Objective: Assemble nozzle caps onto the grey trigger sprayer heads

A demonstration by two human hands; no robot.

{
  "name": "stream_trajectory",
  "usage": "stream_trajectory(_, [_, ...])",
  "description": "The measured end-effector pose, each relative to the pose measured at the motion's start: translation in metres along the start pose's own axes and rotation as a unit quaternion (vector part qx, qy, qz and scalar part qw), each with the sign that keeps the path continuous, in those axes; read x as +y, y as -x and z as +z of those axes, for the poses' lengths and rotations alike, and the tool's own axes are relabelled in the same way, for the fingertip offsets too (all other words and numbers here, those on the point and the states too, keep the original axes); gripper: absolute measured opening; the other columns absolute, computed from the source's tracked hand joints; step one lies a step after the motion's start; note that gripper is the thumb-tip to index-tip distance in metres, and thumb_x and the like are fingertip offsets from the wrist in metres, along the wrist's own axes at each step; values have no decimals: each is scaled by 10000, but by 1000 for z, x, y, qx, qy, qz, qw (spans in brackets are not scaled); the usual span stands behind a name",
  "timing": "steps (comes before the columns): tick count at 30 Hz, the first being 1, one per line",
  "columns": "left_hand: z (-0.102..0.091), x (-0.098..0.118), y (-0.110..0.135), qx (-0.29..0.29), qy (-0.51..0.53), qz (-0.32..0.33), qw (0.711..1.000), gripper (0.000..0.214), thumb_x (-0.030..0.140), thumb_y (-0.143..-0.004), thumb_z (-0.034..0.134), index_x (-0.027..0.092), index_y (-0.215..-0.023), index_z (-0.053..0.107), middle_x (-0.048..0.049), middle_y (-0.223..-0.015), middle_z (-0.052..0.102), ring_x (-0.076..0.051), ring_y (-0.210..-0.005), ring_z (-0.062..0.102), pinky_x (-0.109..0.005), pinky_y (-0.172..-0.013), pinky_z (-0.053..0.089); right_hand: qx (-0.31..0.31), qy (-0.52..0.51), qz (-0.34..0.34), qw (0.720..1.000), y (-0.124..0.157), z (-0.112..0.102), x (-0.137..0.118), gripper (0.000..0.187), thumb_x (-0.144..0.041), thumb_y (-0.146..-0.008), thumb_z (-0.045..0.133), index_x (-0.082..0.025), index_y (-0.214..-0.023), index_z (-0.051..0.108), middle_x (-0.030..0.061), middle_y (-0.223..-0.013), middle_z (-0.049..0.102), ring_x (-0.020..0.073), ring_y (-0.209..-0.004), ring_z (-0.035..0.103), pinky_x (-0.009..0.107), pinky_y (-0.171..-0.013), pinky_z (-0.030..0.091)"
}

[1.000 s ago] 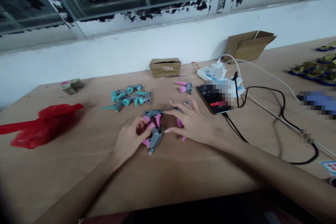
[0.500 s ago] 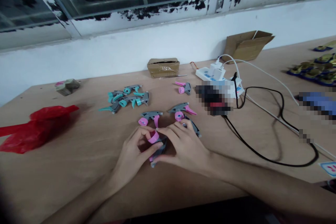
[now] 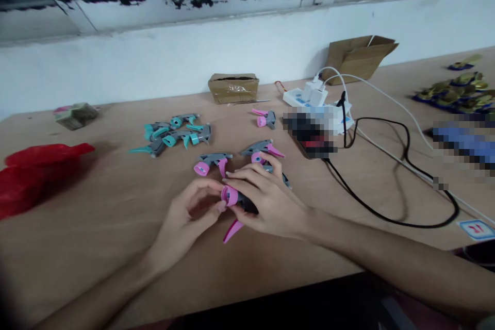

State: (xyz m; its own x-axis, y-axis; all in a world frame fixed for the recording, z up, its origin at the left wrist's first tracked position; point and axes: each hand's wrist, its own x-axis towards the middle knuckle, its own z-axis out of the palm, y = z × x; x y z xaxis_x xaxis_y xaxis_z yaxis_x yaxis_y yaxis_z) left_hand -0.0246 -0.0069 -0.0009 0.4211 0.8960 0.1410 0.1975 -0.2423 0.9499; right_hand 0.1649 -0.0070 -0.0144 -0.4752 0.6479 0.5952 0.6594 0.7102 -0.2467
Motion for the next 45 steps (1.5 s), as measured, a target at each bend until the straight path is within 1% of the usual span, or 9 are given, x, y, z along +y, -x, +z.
stream_trajectory(4, [-7,-10,-9,-36,-8,-37,999,137,210,-776,616,180,-861,513,-6,-840,608,-134,-801,597,-265,-742,492,-72,-51,-21,996,1,4,7,351,-325,-828,526,-198,-1156,530,58,-1107,627,207,-1065,527,484,-1017,227])
stream_trajectory(9, [-19,-15,-14,-100,-82,-36,991,187,262,-711,678,174,-790,533,15,-782,590,-97,-634,564,-230,-609,484,-124,-95,-51,987,7,5,9,338,-375,-856,519,-213,-1153,535,45,-1107,622,185,-1081,508,450,-993,284])
stream_trajectory(13, [-23,-11,-15,-116,-143,-21,983,160,241,-697,673,183,-772,544,44,-690,570,-70,-532,510,-183,-498,425,-138,-115,-40,983,9,6,7,338,-383,-857,518,-228,-1156,542,39,-1111,623,181,-1086,501,444,-985,294])
stream_trajectory(19, [-16,-13,-14,-118,-142,-18,983,198,221,-666,659,178,-713,471,70,-603,481,-56,-493,429,-164,-449,346,-140,-135,-12,981,8,5,3,282,-326,-867,520,-244,-1133,562,20,-1108,638,171,-1085,501,454,-1018,235])
stream_trajectory(24, [-13,-9,-14,-106,-147,-13,983,212,192,-672,626,187,-706,417,76,-598,432,-57,-499,387,-163,-452,325,-124,-128,-18,984,6,3,2,266,-338,-880,495,-217,-1101,578,22,-1088,652,160,-1083,516,439,-1023,224])
stream_trajectory(31, [-13,-5,-12,-99,-201,26,974,206,163,-639,617,198,-772,464,38,-733,519,-82,-569,482,-186,-498,395,-116,-99,-19,988,6,2,0,255,-320,-868,515,-231,-1097,583,6,-1053,660,160,-1067,518,417,-987,294])
stream_trajectory(35, [-10,-8,-9,-94,-197,21,976,210,141,-659,614,199,-797,467,36,-768,525,-79,-577,498,-191,-521,421,-108,-92,-12,990,6,2,0,253,-339,-881,486,-221,-1081,589,28,-1025,672,179,-1043,529,447,-996,268])
stream_trajectory(41, [-2,-5,-3,-14,-237,37,971,92,118,-714,592,187,-772,570,7,-830,561,-107,-680,538,-215,-580,445,-56,-46,21,997,7,3,-2,319,-339,-868,513,-215,-1159,554,14,-936,689,181,-969,565,480,-1029,173])
stream_trajectory(45, [4,-2,3,31,-308,57,949,123,103,-719,580,199,-782,625,-6,-844,588,-130,-700,558,-250,-602,466,-49,-33,16,998,8,4,-4,295,-304,-870,506,-200,-1140,563,19,-934,691,184,-968,565,470,-1016,176])
